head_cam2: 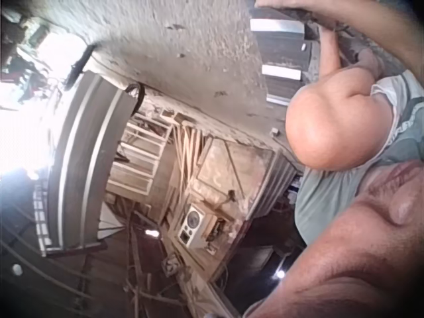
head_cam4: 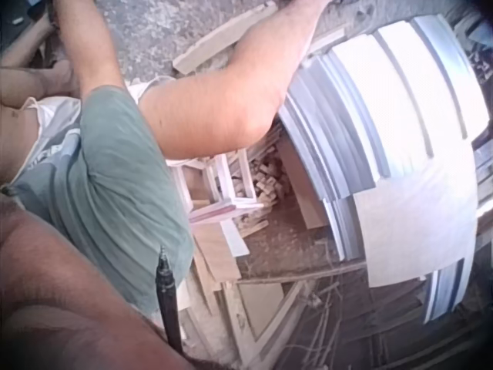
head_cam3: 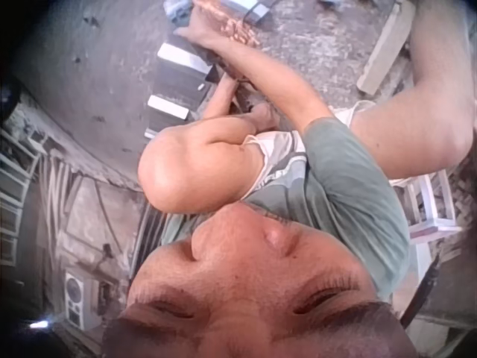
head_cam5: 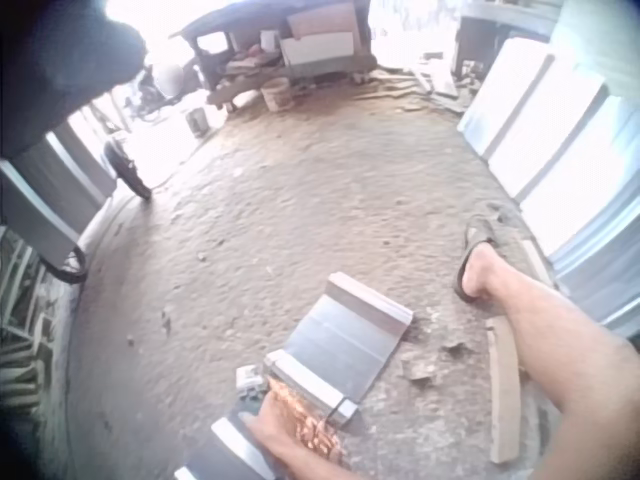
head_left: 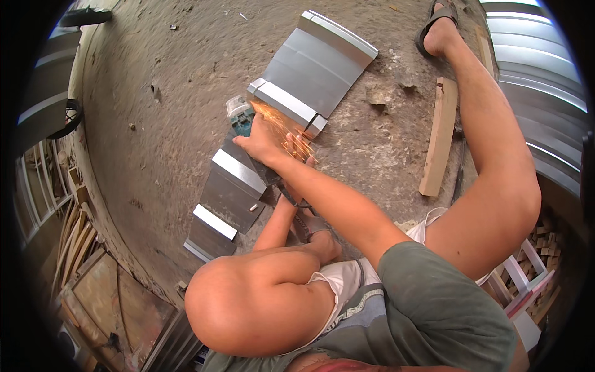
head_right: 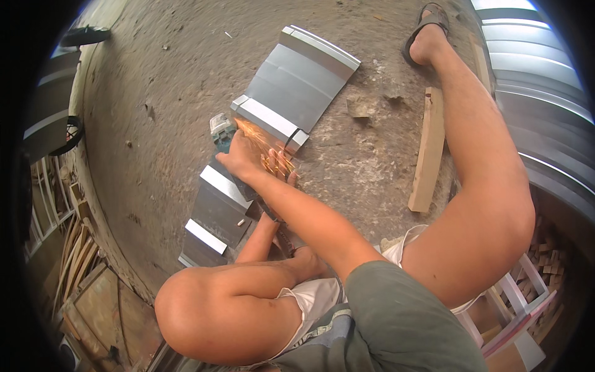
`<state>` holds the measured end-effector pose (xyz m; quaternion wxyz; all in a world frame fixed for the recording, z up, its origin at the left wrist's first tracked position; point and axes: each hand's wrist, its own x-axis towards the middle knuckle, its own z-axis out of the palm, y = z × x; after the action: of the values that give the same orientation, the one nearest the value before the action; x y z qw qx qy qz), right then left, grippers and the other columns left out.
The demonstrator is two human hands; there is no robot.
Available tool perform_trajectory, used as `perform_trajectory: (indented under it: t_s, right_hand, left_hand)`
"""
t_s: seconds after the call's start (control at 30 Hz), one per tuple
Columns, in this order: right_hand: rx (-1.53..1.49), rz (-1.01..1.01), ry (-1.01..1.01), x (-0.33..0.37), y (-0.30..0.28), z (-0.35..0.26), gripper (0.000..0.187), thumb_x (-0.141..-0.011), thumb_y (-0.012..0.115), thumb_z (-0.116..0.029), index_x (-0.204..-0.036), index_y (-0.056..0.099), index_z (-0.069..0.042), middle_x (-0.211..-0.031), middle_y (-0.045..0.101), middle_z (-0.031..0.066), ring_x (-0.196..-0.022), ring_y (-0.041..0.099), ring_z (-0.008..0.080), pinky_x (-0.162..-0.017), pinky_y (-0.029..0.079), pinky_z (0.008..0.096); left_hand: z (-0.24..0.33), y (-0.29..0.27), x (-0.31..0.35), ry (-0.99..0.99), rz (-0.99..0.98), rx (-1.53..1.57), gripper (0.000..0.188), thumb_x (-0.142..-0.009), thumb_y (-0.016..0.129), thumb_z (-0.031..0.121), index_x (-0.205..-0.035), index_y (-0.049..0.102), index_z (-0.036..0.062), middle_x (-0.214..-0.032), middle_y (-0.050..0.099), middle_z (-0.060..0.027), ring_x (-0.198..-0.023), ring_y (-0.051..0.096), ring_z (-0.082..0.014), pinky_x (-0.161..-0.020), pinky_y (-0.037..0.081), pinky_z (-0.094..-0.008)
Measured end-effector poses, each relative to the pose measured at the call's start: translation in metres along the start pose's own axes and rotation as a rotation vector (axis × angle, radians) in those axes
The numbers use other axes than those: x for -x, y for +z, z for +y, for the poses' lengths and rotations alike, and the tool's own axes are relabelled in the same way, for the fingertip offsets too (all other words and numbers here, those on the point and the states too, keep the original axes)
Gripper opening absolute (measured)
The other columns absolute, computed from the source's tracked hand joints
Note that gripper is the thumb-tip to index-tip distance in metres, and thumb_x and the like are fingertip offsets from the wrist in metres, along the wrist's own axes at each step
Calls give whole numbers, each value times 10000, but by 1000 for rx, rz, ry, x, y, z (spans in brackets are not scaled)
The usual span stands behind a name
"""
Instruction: The person uses an angle grinder to cut through corrugated metal sheets after measuring them with a tape measure while sitting on the floor.
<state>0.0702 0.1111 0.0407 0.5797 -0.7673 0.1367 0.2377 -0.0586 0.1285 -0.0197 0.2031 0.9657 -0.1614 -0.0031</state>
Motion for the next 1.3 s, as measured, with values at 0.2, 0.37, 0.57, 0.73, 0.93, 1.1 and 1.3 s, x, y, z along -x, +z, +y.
perform_trajectory:
  t_s: [0.2,0.37,0.57,0.73,0.93,1.1,1.3]
  right_hand:
    - [58,34,-2,3,2,-2,878,-764,857,-347,-1371,454,144,-1338,566,367,-1303,544,466,-1142,393,467]
    - [11,-20,31,4,-11,-8,860,-766,854,-349,-1356,466,141,-1321,581,364,-1284,567,454,-1109,429,474]
    - [108,54,1,2,-5,-7,828,-773,848,-351,-1333,480,136,-1312,600,349,-1279,577,450,-1082,457,481]
    - [83,-9,61,6,-13,-16,893,-803,835,-329,-1427,410,149,-1342,596,333,-1316,568,426,-1101,464,464]
    - [-12,-82,80,-8,-15,-15,953,-787,844,-301,-1455,353,168,-1380,555,357,-1306,567,440,-1102,459,470]
    - [-8,-18,43,-6,-9,-9,980,-790,839,-302,-1473,323,174,-1380,559,351,-1311,558,454,-1105,455,480]
    - [85,12,15,1,-11,-11,942,-795,832,-330,-1455,362,150,-1394,554,341,-1321,556,440,-1126,440,467]
  left_hand:
    - [-7,11,8,-39,6,123,609,-1076,456,308,-1615,321,58,-1703,224,-169,-1569,228,-324,-1262,198,-511]
    - [-1,3,0,15,38,-36,634,-1047,502,318,-1608,343,70,-1696,248,-154,-1556,239,-355,-1261,195,-517]
    - [-2,5,0,15,24,-53,672,-1002,584,329,-1588,388,67,-1682,284,-152,-1543,244,-397,-1263,172,-541]
    - [-3,3,1,10,30,-53,660,-1014,573,334,-1589,387,69,-1683,284,-159,-1547,239,-393,-1262,173,-541]
    - [-6,5,-5,110,83,-49,697,-1030,545,369,-1625,312,92,-1701,235,-156,-1556,215,-403,-1260,172,-548]
    - [-9,14,2,29,25,-62,709,-1019,563,368,-1631,307,119,-1700,235,-155,-1559,209,-396,-1263,164,-547]
    - [-9,13,4,4,18,-78,708,-998,593,367,-1610,354,102,-1692,265,-137,-1556,214,-397,-1263,164,-551]
